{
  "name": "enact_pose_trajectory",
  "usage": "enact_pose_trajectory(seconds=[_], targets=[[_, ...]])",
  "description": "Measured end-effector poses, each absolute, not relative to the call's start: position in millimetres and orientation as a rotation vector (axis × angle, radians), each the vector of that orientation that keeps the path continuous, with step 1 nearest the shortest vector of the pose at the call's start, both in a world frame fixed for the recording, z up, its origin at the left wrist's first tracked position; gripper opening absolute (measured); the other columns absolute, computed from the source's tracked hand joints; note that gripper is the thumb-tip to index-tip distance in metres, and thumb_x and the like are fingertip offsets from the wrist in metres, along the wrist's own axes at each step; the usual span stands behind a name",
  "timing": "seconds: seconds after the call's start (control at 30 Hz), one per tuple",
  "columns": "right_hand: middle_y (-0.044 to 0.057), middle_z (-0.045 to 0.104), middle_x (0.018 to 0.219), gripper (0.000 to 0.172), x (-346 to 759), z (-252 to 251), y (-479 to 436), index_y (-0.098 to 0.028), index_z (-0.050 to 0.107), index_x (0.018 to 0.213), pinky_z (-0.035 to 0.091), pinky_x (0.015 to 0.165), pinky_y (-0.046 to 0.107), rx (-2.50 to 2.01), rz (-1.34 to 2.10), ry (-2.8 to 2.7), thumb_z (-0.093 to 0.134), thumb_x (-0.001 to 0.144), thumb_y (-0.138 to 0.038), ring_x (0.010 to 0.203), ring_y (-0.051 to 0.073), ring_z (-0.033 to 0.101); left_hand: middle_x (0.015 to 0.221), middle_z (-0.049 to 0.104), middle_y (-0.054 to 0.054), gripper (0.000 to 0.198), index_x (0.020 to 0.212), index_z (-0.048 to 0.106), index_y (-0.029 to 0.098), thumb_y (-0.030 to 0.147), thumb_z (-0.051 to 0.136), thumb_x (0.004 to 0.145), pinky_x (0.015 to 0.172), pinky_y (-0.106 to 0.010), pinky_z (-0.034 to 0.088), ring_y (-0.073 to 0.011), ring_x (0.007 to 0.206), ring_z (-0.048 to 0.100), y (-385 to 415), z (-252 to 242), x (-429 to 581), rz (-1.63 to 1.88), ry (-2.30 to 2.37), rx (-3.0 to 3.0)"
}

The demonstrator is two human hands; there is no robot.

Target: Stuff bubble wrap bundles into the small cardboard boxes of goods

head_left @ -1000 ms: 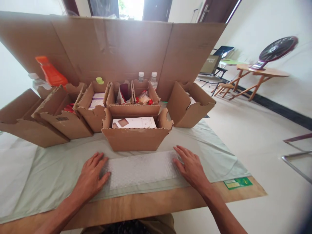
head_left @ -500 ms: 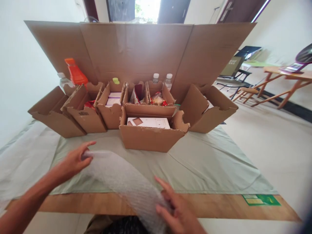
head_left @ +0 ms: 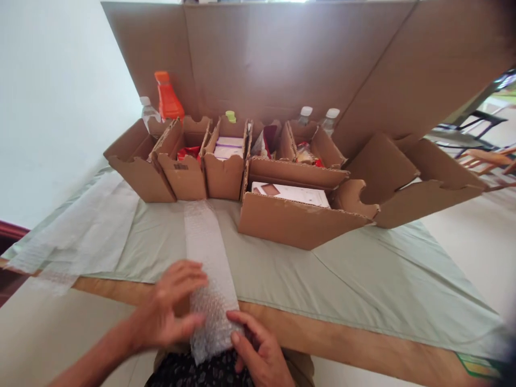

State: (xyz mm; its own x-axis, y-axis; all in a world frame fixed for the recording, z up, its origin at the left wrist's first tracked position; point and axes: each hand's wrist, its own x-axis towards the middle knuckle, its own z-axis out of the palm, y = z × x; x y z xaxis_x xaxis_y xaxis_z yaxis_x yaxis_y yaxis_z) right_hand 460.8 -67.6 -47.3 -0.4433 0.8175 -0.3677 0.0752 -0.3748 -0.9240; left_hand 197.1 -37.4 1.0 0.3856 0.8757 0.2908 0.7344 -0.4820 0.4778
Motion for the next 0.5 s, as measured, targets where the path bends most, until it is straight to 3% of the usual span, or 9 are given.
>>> enact_pose_trajectory(seconds=[0.07, 0.13, 0.2, 0.3, 0.37, 0.43, 0.5], targets=[[0.004, 0.072, 0.087, 0.051, 454, -39, -65, -0.021, 0.066, 0.126, 0.050, 0.058, 0.027, -1.193, 1.963, -1.138, 0.063, 0.090, -0.058, 0.056, 0.012, 0.060, 0.142, 0.060, -0.014, 0.076, 0.145, 0.049, 0.026, 0.070, 0.061, 0.083, 0.114, -0.053, 0.044, -0.0338, 0.138, 0.050, -83, -9, 202, 0.702, 1.356, 2.375], [0.003, 0.071, 0.082, 0.050, 446, -31, -62, -0.018, 0.067, 0.123, 0.048, 0.060, 0.025, -1.149, 1.976, -1.013, 0.066, 0.089, -0.055, 0.056, 0.011, 0.058, 0.144, 0.059, -0.016, 0.085, 0.152, 0.040, 0.024, 0.070, 0.060, 0.084, 0.113, -0.052, 0.046, -0.0338, 0.137, 0.052, -108, -19, 212, 0.791, 1.387, 2.368], [0.006, 0.073, 0.085, 0.049, 438, -26, -59, -0.018, 0.065, 0.127, 0.047, 0.060, 0.024, -1.104, 1.958, -0.956, 0.067, 0.090, -0.051, 0.061, 0.012, 0.060, 0.131, 0.068, -0.013, 0.061, 0.148, 0.044, 0.026, 0.051, 0.058, 0.094, 0.103, -0.042, 0.056, -0.0273, 0.123, 0.064, -112, -30, 223, 0.958, 1.558, 2.230], [0.013, 0.071, 0.115, 0.059, 434, -24, -57, -0.026, 0.050, 0.145, 0.050, 0.057, 0.025, -1.043, 1.868, -0.997, 0.063, 0.093, -0.050, 0.080, 0.018, 0.069, 0.108, 0.077, -0.006, 0.033, 0.130, 0.058, 0.025, 0.027, 0.052, 0.098, 0.080, -0.028, 0.063, -0.0182, 0.091, 0.076, -93, -37, 232, 1.093, 1.881, 1.869], [0.013, 0.065, 0.132, 0.054, 438, -27, -56, -0.032, 0.044, 0.149, 0.056, 0.061, 0.028, -1.065, 1.690, -1.187, 0.057, 0.098, -0.043, 0.094, 0.022, 0.071, 0.101, 0.078, -0.007, 0.031, 0.124, 0.063, 0.020, 0.029, 0.053, 0.097, 0.074, -0.029, 0.063, -0.0179, 0.078, 0.075, -77, -38, 233, 1.103, 1.999, 1.750], [0.010, 0.065, 0.132, 0.043, 445, -30, -52, -0.033, 0.051, 0.144, 0.060, 0.080, 0.035, -1.084, 1.356, -1.535, 0.053, 0.101, -0.029, 0.107, 0.023, 0.069, 0.092, 0.077, -0.006, 0.036, 0.126, 0.063, 0.015, 0.032, 0.055, 0.095, 0.073, -0.031, 0.063, -0.0184, 0.073, 0.073, -65, -38, 231, 1.087, 2.043, 1.740], [0.009, 0.066, 0.132, 0.045, 448, -30, -43, -0.031, 0.058, 0.138, 0.054, 0.098, 0.043, -1.025, 0.942, -1.880, 0.051, 0.097, -0.013, 0.120, 0.024, 0.063, 0.083, 0.075, -0.004, 0.040, 0.130, 0.061, 0.013, 0.031, 0.055, 0.094, 0.071, -0.032, 0.061, -0.0180, 0.070, 0.071, -59, -39, 228, 1.069, 2.038, 1.766]])
